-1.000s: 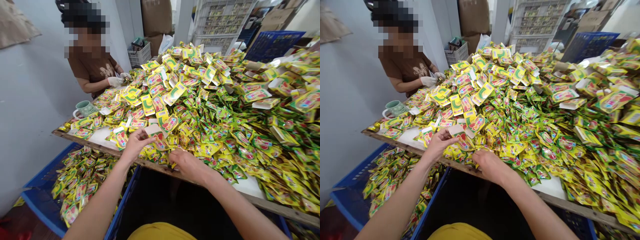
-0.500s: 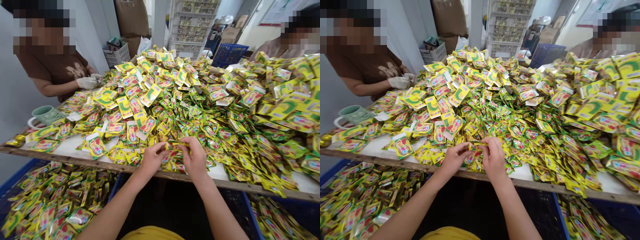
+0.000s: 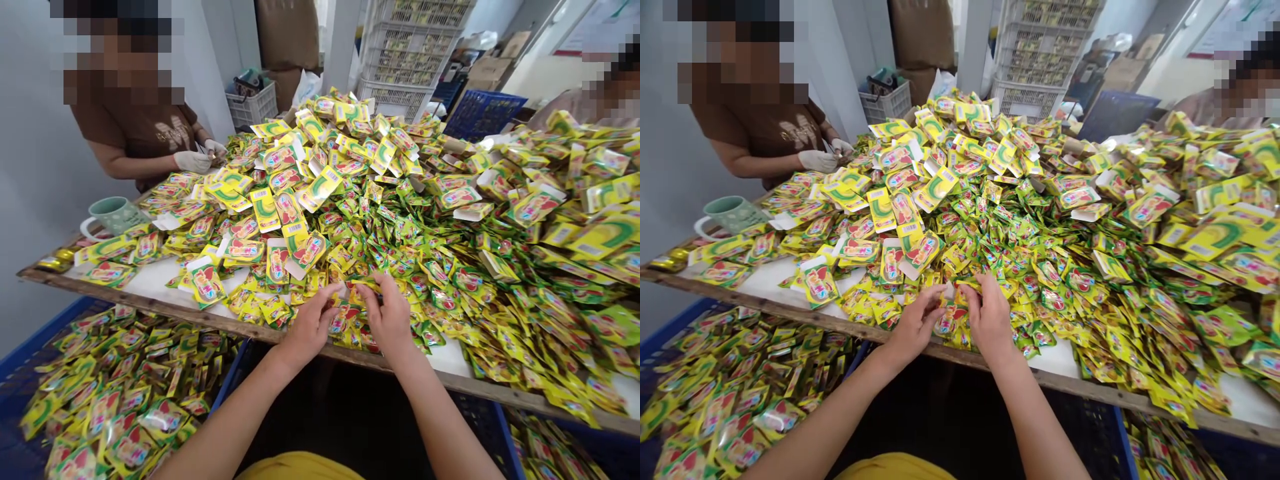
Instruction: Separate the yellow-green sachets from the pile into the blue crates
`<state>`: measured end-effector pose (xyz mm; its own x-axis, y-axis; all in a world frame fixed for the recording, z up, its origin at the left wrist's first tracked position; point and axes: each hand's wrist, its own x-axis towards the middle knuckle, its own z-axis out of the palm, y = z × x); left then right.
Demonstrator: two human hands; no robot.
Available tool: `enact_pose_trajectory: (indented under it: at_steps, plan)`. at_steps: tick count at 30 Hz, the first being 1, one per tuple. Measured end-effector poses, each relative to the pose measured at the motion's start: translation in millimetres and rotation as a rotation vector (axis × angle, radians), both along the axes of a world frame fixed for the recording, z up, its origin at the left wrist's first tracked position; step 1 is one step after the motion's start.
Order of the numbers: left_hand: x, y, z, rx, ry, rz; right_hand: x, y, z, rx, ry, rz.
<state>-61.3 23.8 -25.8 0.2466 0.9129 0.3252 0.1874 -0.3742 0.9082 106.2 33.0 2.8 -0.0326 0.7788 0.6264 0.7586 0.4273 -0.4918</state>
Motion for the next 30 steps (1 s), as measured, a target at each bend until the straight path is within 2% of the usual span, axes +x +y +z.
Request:
enact_pose_trajectory:
  at_steps: [2, 4, 7, 10, 14, 18, 20, 23, 25, 27, 30]
  plan:
    - [-2, 0, 1.4, 0.090, 0.064, -0.047, -3, -1, -5.4, 0.055, 0.034, -0.031]
    - [-5, 2, 1.8, 0.117, 0.072, -0.061, -5, -4, -8.7, 0.069, 0.013, 0.046]
    - [-9, 2, 1.0, 0.071, 0.078, -0.054, -3, -8, -4.5, -0.015, -0.075, 0.219]
    - [-9, 1, 2.1, -0.006, 0.070, -0.063, 3, -9, 9.1, -0.142, -0.139, 0.283]
    - [-1, -1, 9.9, -0.125, -0.042, -0.003, 5, -12, 22.1, -0.205, -0.158, 0.257]
    - [11, -4, 22.7, -0.302, -0.138, 0.143, -4, -26, 16.6, -0.086, -0.055, 0.145]
    - [14, -7, 28.6, -0.342, -0.151, 0.215, -11, -34, 10.9, -0.005, -0.014, 0.113]
    - [16, -15, 33.1, -0.248, -0.067, 0.261, -17, -40, 6.4, 0.048, 0.017, 0.153]
    - [15, -21, 32.8, -0.150, 0.028, 0.260, -18, -41, 8.8, 0.018, 0.009, 0.189]
    - [13, -26, 30.6, -0.099, 0.074, 0.258, -17, -38, 16.3, -0.067, -0.067, 0.221]
    - [12, -30, 27.0, -0.072, 0.036, 0.195, -13, -35, 34.0, -0.246, -0.330, 0.234]
